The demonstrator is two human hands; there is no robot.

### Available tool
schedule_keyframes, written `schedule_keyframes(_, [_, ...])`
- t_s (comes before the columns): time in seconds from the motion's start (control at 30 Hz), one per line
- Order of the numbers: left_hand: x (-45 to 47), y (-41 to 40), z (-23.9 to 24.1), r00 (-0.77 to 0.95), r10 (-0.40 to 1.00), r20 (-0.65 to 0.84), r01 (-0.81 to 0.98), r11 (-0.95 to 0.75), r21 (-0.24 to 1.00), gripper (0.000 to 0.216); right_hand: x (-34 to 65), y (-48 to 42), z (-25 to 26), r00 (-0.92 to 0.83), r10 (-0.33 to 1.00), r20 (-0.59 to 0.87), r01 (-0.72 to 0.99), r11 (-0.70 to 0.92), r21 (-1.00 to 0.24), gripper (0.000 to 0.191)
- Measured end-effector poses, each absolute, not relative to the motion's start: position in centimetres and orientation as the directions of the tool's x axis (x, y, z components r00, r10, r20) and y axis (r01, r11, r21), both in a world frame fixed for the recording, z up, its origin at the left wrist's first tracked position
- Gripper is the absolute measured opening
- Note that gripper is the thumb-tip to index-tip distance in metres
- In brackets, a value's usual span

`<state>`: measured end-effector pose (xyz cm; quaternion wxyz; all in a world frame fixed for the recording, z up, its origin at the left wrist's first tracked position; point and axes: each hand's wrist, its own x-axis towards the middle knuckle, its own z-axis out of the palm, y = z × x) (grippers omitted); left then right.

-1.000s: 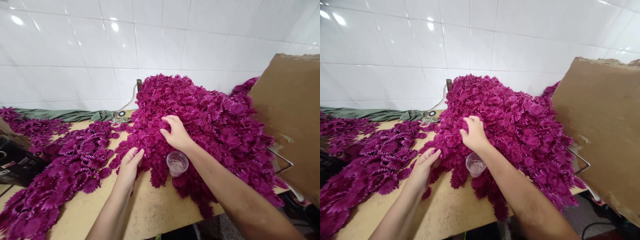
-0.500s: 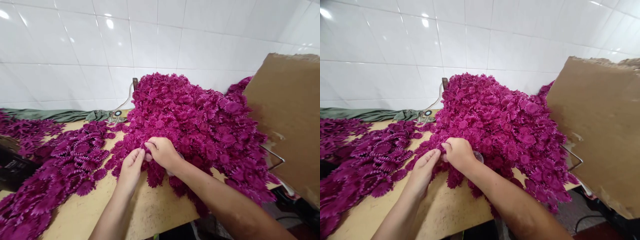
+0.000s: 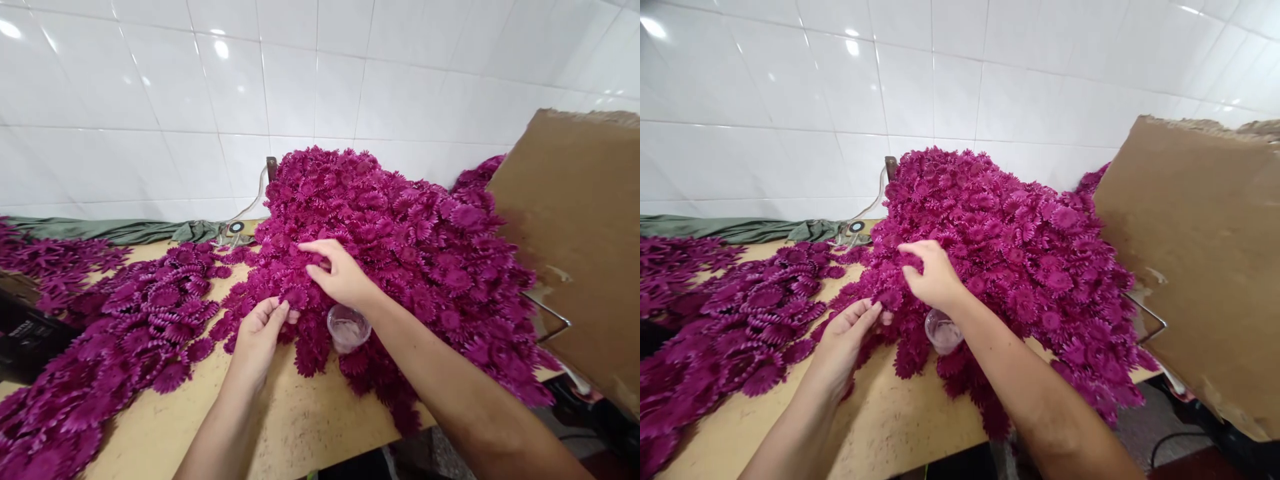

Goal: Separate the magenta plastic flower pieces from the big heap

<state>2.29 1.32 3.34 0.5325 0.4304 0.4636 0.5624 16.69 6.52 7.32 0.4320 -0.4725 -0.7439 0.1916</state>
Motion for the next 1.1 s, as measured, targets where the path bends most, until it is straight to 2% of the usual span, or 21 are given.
schedule_keyframes(0.1, [2.3, 1.4, 3.2, -0.030, 0.999, -0.017, -0.218, 0.010, 0.976, 0.025, 15.6, 5.3, 6.7, -0.403, 0.859, 0.315, 0.415, 0.478, -0.774, 0.026])
schedule_keyframes(0.17, [2.3, 1.3, 3.2, -0.023, 1.000, -0.014, -0.220, 0.008, 0.976, 0.024, 14.9, 4.9, 6.2, -0.406, 0.873, 0.271, 0.446, 0.448, -0.775, 0.015])
schedule_keyframes(0.23, [2.4, 1.2, 3.1, -0.031, 1.000, 0.001, -0.208, -0.008, 0.978, 0.022, 14.3, 4.7, 5.8, -0.337, 0.899, 0.278, 0.569, 0.430, -0.701, 0.010])
schedule_keyframes(0.37, [3.0, 1.2, 3.3, -0.023, 0.999, 0.043, -0.180, -0.047, 0.983, 0.022, 13.3, 4.7, 5.7, -0.158, 0.924, 0.348, 0.825, 0.317, -0.468, 0.034])
schedule_keyframes(0.43, [3.2, 1.2, 3.4, -0.023, 0.999, 0.039, -0.183, -0.043, 0.982, 0.022, 13.2, 5.0, 5.9, -0.115, 0.927, 0.358, 0.853, 0.277, -0.442, 0.040])
schedule_keyframes(0.53, [3.1, 1.2, 3.4, -0.050, 0.999, 0.001, -0.200, -0.011, 0.980, 0.022, 14.0, 6.1, 6.2, -0.081, 0.936, 0.343, 0.803, 0.265, -0.534, 0.037])
schedule_keyframes(0.63, [2.9, 1.2, 3.4, -0.070, 0.997, -0.027, -0.216, 0.011, 0.976, 0.023, 15.7, 7.2, 6.7, 0.031, 0.904, 0.426, 0.682, 0.292, -0.671, 0.019])
schedule_keyframes(0.7, [2.8, 1.3, 3.3, -0.088, 0.995, -0.036, -0.225, 0.015, 0.974, 0.024, 16.5, 7.3, 6.9, 0.047, 0.868, 0.494, 0.587, 0.377, -0.717, 0.030])
schedule_keyframes(0.8, [2.8, 1.4, 3.2, -0.093, 0.995, -0.048, -0.245, 0.024, 0.969, 0.025, 16.5, 6.4, 6.8, -0.176, 0.887, 0.426, 0.423, 0.459, -0.781, 0.025])
schedule_keyframes(0.9, [2.8, 1.5, 3.1, -0.079, 0.996, -0.041, -0.255, 0.020, 0.967, 0.024, 15.7, 5.3, 6.2, -0.370, 0.885, 0.283, 0.347, 0.414, -0.841, 0.024])
schedule_keyframes(0.97, [2.8, 1.5, 3.0, -0.073, 0.997, -0.034, -0.252, 0.014, 0.968, 0.022, 15.2, 4.9, 5.7, -0.393, 0.887, 0.243, 0.355, 0.391, -0.849, 0.017])
schedule_keyframes(1.03, [2.8, 1.4, 2.9, -0.067, 0.997, -0.025, -0.239, 0.008, 0.971, 0.021, 14.8, 4.7, 5.4, -0.354, 0.905, 0.236, 0.445, 0.385, -0.808, 0.008])
schedule_keyframes(1.1, [2.8, 1.4, 2.9, -0.059, 0.998, -0.004, -0.215, -0.008, 0.976, 0.023, 14.3, 4.6, 5.4, -0.271, 0.924, 0.270, 0.608, 0.382, -0.696, 0.019])
